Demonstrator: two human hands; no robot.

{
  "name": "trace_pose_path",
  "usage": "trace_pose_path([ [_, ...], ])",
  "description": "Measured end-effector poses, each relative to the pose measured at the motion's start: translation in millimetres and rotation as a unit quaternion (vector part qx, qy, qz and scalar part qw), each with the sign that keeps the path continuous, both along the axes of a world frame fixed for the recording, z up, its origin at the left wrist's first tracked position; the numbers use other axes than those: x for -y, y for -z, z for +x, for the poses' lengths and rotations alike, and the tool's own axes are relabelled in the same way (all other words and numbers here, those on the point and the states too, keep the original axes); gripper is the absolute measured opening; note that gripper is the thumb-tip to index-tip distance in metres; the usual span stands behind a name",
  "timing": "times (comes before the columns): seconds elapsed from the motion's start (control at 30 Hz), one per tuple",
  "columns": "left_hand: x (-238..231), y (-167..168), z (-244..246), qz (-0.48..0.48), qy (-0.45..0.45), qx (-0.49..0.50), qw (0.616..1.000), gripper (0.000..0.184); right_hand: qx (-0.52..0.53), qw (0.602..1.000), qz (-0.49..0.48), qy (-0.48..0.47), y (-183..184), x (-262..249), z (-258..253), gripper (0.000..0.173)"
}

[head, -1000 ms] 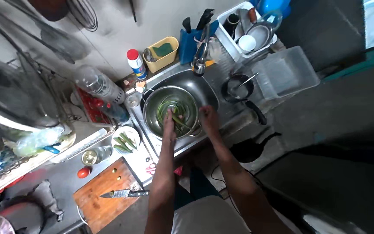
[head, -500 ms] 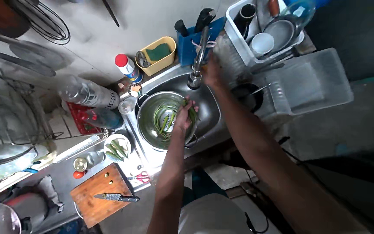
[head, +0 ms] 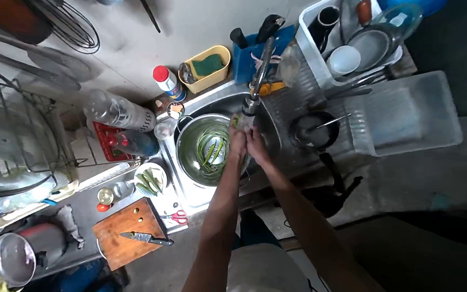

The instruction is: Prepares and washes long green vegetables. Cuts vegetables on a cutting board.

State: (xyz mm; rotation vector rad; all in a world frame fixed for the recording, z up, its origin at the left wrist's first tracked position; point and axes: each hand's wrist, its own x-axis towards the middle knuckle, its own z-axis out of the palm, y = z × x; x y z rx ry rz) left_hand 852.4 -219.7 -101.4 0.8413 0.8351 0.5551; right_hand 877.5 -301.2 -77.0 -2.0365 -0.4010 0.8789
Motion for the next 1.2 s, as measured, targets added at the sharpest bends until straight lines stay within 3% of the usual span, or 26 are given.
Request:
trace_pose_path([
  [0.03,-1,3,-3,0.019,0.0,-0.004,1.0,0.066,0.013,1.0,-0.027,0.008,-1,-1,-6,0.054],
  [0.13,-7,4,-1,0.031,-0.03,-0.074,0.996,0.038,0.061,0.995,-0.08,-0.007,-6,-8,-18,0.047],
  [0.27,-14,-3,4,-0.015,-0.017,-0.105,0.994,0.073,0.072,0.994,-0.079,-0.029,-1,-6,-19,0.045],
  [0.3,-11,-4,2,-0.014,-0.003,-0.101,0.995,0.071,0.08,0.992,-0.09,-0.031,-2,-5,-17,0.047],
  [0.37,-4,-8,-3,-0.014,0.04,-0.064,0.997,0.049,0.097,0.987,-0.124,-0.03,-4,-6,-9,0.052],
  [0.43,3,-11,-8,-0.035,0.065,-0.032,0.997,0.05,0.097,0.985,-0.137,-0.032,-6,-4,0,0.057],
  [0.5,1,-6,-7,-0.067,0.039,-0.012,0.997,0.057,0.08,0.988,-0.123,-0.047,-9,-1,5,0.058],
  [0.7,-17,18,-5,-0.053,-0.029,-0.006,0.998,0.046,-0.063,0.985,-0.005,-0.162,-6,15,26,0.044],
  [0.87,-20,19,-1,-0.067,-0.043,-0.002,0.997,0.049,-0.061,0.993,0.04,-0.097,-3,21,28,0.033],
  [1.0,-16,19,0,-0.052,-0.022,0.041,0.998,0.05,-0.031,0.998,-0.018,-0.042,2,15,24,0.047],
  [1.13,-4,-6,-15,-0.007,0.071,0.018,0.997,0.058,0.006,0.997,-0.074,-0.033,5,6,18,0.062],
  [1.2,-7,-6,-16,-0.018,0.069,0.032,0.997,0.058,0.014,0.997,-0.068,-0.045,-2,3,16,0.063],
])
